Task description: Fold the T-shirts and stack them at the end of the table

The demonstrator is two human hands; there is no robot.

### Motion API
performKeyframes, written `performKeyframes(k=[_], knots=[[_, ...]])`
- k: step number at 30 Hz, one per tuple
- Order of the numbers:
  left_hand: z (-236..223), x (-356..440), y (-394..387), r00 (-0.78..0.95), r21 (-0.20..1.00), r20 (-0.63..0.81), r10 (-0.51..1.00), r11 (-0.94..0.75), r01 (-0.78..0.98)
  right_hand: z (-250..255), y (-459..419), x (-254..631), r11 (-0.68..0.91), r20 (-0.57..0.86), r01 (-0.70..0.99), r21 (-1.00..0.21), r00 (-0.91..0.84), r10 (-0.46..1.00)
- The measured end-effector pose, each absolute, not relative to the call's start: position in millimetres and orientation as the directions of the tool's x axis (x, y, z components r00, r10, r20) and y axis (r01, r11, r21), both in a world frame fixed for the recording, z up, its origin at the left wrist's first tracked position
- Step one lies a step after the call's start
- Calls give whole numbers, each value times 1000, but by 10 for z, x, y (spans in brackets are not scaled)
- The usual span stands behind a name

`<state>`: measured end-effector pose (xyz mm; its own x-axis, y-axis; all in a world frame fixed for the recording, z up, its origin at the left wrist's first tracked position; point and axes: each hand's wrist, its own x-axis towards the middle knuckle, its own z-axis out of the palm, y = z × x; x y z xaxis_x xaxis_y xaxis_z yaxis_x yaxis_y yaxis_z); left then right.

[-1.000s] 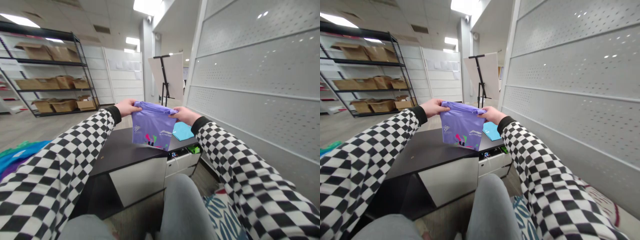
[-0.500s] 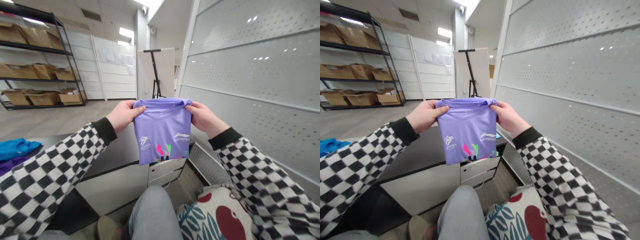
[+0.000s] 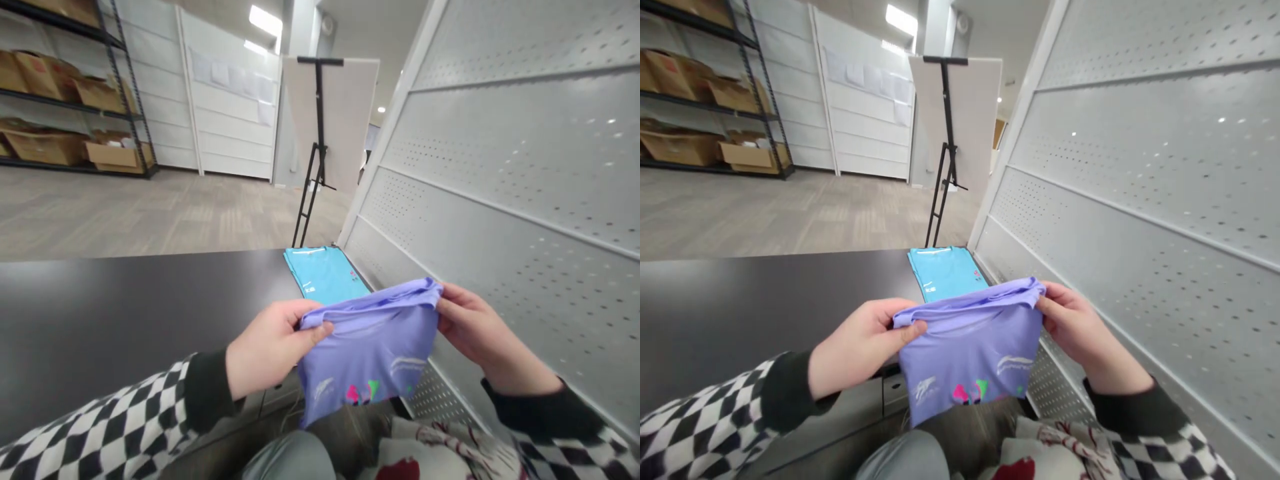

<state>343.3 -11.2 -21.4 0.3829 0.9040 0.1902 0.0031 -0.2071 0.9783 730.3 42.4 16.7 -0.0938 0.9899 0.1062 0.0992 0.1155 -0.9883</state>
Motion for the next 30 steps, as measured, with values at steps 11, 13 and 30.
performKeyframes(k=[11, 13, 30], knots=[[-376, 3572, 1866, 318, 939, 315, 894, -342, 33, -166, 2352, 7078, 176, 170, 114, -978, -67, 983], [-550, 3621, 2148, 268, 946, 298, 916, -322, 47, -310, 2578, 7011, 144, 139, 124, -982, -44, 989], [-224, 3763, 2485, 292, 918, 377, 879, -397, 10, -104, 3062, 6990, 366, 383, 188, -911, 64, 922]])
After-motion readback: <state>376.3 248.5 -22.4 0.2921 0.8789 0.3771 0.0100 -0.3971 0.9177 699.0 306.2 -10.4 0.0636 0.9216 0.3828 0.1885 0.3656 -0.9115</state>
